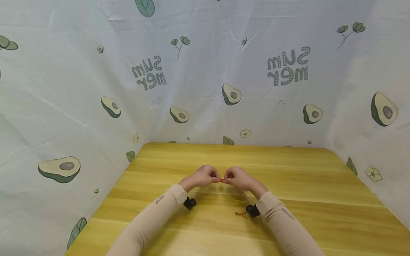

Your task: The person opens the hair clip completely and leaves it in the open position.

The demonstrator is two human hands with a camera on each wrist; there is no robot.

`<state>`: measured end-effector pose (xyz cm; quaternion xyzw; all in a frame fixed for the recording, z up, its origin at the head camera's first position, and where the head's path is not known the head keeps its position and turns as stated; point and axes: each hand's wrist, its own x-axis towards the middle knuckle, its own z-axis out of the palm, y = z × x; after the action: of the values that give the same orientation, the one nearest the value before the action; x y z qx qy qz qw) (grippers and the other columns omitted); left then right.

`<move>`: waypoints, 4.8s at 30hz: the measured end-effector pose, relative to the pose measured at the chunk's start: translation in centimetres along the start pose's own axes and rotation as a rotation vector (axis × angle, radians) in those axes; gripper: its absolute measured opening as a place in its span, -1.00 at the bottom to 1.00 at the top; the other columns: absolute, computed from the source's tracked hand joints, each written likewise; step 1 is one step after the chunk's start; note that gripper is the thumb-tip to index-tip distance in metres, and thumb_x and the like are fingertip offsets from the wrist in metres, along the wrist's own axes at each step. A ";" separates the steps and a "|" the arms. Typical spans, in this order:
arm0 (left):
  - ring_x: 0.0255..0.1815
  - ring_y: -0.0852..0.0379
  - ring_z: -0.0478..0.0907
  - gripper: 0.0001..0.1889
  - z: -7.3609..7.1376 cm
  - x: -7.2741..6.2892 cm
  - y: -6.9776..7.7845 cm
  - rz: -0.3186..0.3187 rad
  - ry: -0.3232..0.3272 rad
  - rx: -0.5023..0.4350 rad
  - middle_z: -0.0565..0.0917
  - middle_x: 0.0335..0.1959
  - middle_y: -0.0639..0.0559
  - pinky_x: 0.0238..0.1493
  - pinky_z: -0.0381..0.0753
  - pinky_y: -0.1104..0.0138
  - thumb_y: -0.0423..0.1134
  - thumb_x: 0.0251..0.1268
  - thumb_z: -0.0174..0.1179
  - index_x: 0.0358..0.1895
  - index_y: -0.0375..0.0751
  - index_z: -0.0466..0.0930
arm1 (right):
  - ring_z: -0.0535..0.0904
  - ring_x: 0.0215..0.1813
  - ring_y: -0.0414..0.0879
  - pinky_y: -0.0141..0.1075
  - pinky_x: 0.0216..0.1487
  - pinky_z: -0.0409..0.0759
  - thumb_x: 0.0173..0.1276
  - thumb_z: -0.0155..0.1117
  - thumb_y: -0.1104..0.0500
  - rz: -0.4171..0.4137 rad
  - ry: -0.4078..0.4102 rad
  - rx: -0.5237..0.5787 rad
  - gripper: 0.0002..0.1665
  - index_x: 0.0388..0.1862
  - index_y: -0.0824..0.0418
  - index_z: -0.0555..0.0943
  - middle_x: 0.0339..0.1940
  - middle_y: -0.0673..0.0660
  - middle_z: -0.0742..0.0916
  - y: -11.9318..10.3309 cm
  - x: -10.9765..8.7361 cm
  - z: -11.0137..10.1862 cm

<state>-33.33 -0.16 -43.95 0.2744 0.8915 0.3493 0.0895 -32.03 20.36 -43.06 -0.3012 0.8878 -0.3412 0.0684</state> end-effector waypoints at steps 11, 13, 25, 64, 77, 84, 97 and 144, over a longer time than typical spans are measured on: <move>-0.47 0.30 0.48 -0.90 0.1 -0.9 0.6 -0.001 0.091 -0.050 0.73 -0.37 -0.05 -0.42 0.49 0.48 -0.28 0.38 0.28 -0.32 -0.18 0.72 | 0.48 -0.45 -0.14 -0.33 -0.40 0.48 0.43 0.27 0.25 0.055 0.095 0.071 -0.86 -0.33 0.29 0.63 -0.35 0.26 0.72 -0.5 -1.0 0.3; -0.48 0.30 0.47 -0.89 0.1 -1.2 0.9 0.001 0.101 -0.064 0.73 -0.36 -0.07 -0.42 0.49 0.47 -0.27 0.39 0.27 -0.31 -0.19 0.72 | 0.44 -0.49 -0.17 -0.33 -0.44 0.47 0.44 0.26 0.24 0.067 0.116 0.088 -0.84 -0.32 0.33 0.63 -0.37 0.29 0.71 -0.7 -1.3 0.3; -0.46 0.34 0.52 -0.88 -0.2 -1.9 2.1 0.040 0.144 -0.090 0.69 -0.42 0.13 -0.39 0.52 0.48 -0.24 0.40 0.26 -0.28 -0.19 0.72 | 0.55 -0.41 -0.03 -0.27 -0.40 0.57 0.43 0.28 0.25 0.106 0.215 0.146 -0.86 -0.33 0.32 0.61 -0.35 0.32 0.71 -2.0 -2.3 0.2; -0.41 0.41 0.59 -0.88 0.1 -3.1 3.0 0.110 0.208 -0.105 0.76 -0.34 0.05 -0.32 0.59 0.54 -0.27 0.27 0.39 -0.20 -0.22 0.75 | 0.60 -0.34 0.01 -0.36 -0.37 0.55 0.42 0.26 0.33 0.069 0.267 0.101 -0.89 -0.28 0.40 0.65 -0.35 0.29 0.73 -2.5 -3.8 -0.1; -0.33 0.44 0.55 -0.85 0.6 -3.7 3.1 0.174 0.110 -0.066 0.74 -0.33 0.13 -0.25 0.57 0.55 -0.22 0.19 0.46 -0.22 -0.16 0.75 | 0.61 -0.29 -0.17 -0.33 -0.26 0.61 0.41 0.28 0.29 0.043 0.178 0.104 -0.89 -0.27 0.35 0.67 -0.28 0.22 0.76 -2.9 -6.2 -0.2; -0.35 0.46 0.53 -0.83 0.9 -4.1 4.2 0.208 0.058 0.008 0.75 -0.34 0.15 -0.26 0.55 0.58 -0.22 0.16 0.47 -0.22 -0.18 0.75 | 0.52 -0.35 -0.35 -0.39 -0.30 0.53 0.40 0.30 0.27 -0.017 0.140 0.085 -0.88 -0.30 0.33 0.67 -0.35 0.17 0.75 -2.8 -7.6 -0.4; -0.44 0.53 0.53 -0.81 3.1 -4.2 5.6 0.269 -0.064 0.109 0.76 -0.38 0.15 -0.33 0.53 0.65 -0.20 0.11 0.51 -0.27 -0.19 0.75 | 0.59 -0.31 -0.32 -0.39 -0.24 0.59 0.42 0.27 0.26 -0.014 -0.017 0.192 -0.85 -0.29 0.37 0.64 -0.35 0.18 0.74 -1.8 -10.1 -0.7; -0.57 0.50 0.38 -0.76 7.1 -4.5 7.5 0.267 -0.263 0.462 0.60 -0.56 0.33 -0.49 0.36 0.69 -0.07 0.02 0.56 -0.47 -0.02 0.66 | 0.42 -0.50 -0.33 -0.44 -0.49 0.41 0.25 0.33 0.38 0.082 -0.215 0.327 -0.93 -0.41 0.40 0.64 -0.49 -0.02 0.68 0.0 -12.0 1.0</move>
<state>-23.89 5.92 -44.31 0.4452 0.8841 0.1072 0.0926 -22.00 26.77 -44.83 -0.2841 0.8197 -0.4438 0.2245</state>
